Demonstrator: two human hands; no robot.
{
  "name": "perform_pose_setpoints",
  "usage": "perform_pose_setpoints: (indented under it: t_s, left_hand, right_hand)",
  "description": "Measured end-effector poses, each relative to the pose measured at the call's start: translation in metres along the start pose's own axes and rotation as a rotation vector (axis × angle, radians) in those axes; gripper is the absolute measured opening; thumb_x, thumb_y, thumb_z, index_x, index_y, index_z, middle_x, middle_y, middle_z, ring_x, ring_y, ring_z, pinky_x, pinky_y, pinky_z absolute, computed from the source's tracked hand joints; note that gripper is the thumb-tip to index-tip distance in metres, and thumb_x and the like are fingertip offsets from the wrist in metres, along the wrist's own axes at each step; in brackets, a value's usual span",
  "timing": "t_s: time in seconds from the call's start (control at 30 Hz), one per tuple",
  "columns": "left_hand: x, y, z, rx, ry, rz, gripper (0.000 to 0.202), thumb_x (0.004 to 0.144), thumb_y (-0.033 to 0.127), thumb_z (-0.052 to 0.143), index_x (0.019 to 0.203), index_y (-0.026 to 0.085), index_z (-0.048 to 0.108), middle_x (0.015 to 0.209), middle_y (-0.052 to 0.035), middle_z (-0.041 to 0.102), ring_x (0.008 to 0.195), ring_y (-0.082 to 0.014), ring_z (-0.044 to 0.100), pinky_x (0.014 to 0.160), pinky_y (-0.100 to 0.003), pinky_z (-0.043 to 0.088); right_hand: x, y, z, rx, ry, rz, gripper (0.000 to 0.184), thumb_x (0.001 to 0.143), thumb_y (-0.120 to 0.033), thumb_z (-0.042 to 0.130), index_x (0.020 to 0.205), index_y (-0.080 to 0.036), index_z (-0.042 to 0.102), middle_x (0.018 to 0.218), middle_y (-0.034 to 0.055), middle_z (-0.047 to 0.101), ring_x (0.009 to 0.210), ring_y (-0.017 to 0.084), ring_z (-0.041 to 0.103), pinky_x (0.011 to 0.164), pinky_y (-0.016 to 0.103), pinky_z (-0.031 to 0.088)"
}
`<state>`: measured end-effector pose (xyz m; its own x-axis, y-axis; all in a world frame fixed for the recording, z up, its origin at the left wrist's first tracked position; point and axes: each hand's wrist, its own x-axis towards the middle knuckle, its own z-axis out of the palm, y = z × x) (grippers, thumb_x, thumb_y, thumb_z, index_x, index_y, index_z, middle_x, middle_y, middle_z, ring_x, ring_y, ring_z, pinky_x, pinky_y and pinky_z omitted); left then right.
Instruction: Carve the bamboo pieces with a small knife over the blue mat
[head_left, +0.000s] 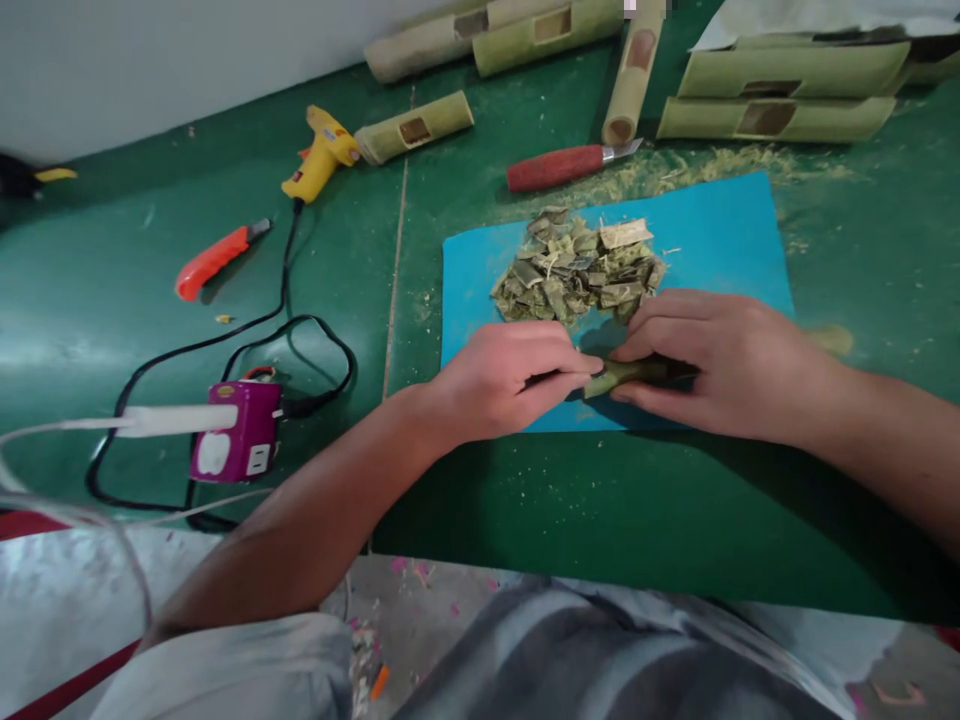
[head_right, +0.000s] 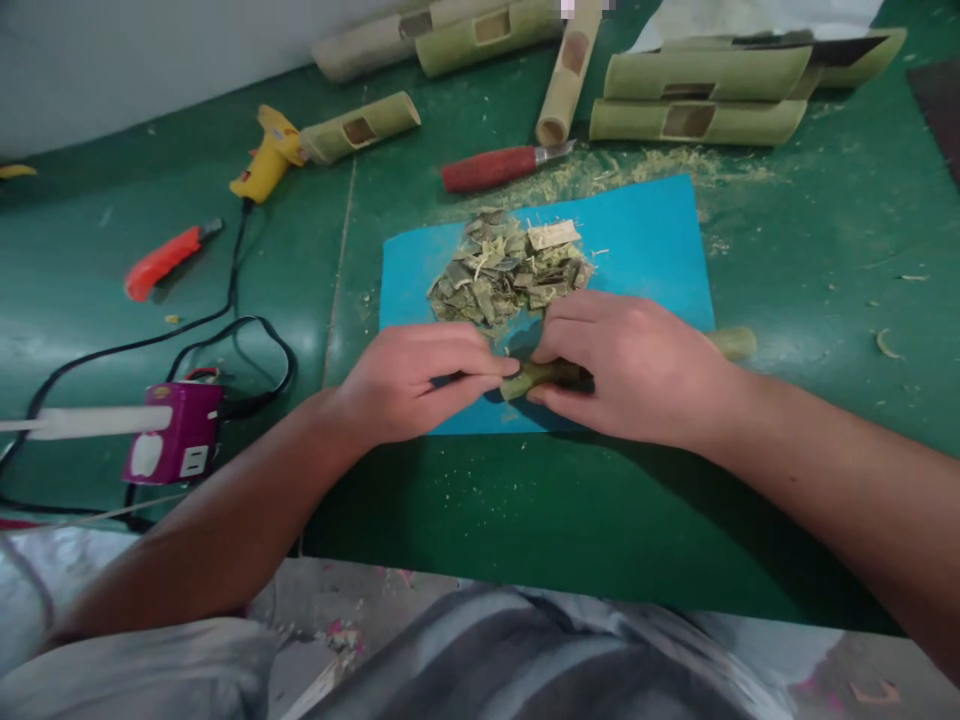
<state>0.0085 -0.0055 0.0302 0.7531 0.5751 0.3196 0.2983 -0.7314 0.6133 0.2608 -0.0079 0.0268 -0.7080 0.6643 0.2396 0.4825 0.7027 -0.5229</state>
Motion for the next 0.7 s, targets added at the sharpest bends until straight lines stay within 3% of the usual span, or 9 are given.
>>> perform_pose_setpoints:
  t_s: [0.7]
  left_hand:
    - [0.0016,0.0001,0.0017,-0.008,0.013,-0.009,0.015,0.099,0.020,0.058,0.100,0.015,0.072,0.086,-0.0063,0.073,0.079,-0.0130,0.069,0.073,-0.022,0.053]
  right_hand:
    - [0.0014,0.0019,-0.0002,-0.002,-0.001,-0.034,0.011,0.091,-0.034,0.060,0.087,-0.024,0.065,0.085,0.0073,0.067,0.081,0.026,0.063,0.067,0.041,0.047]
